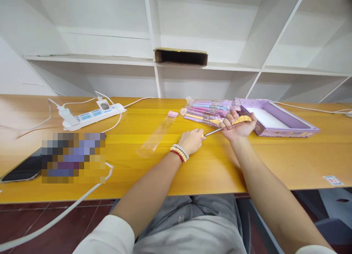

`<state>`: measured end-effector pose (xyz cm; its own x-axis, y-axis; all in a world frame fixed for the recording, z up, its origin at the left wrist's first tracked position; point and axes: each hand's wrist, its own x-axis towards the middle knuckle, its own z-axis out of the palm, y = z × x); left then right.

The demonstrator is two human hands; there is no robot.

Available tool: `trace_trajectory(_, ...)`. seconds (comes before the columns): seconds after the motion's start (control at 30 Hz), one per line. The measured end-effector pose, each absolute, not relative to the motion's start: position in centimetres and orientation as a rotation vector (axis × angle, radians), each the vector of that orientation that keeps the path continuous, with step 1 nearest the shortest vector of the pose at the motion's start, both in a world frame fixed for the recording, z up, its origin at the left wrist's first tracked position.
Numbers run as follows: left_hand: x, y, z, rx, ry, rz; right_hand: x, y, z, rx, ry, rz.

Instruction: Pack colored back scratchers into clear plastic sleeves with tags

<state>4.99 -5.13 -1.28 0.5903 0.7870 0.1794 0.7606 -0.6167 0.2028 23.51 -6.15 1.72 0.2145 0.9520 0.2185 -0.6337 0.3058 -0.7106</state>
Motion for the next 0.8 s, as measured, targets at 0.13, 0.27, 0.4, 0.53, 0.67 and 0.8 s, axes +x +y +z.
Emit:
trace_trajectory(0.13, 5.3, -5.5, -0.9, 2.67, 1.361, 0.431, 23.8, -6.2, 1.9, -0.555, -0.658, 1.125)
trace_trajectory(0.27, 5.1, -5.2, -1.0, 2.6, 1.446, 0.467, 23.0, -5.8, 2.0, -0.613, -0.637, 1.091)
trace_trajectory(0.4, 5.0, -4.9, -1.2, 2.565, 1.44, 0.568, 21.8, -4.8, 0.8, -0.882, -0.849, 0.982)
trace_trajectory(0.53, 5.0, -5.1, -1.2, 2.517, 1.314, 0.647, 20.7, -4.2, -0.8, -1.134, -1.158, 0.883)
trace_trajectory(0.67, 5.0, -4.7, -0.9, 2.292, 1.287, 0.788, 20.4, -4.4, -1.4, -1.205, -1.3, 0.844)
trace_trajectory(0.8, 4.6, -3.3, -0.8, 2.078, 1.411, 0.853, 20.4, -4.7, -1.4, -1.375, -1.578, 0.704)
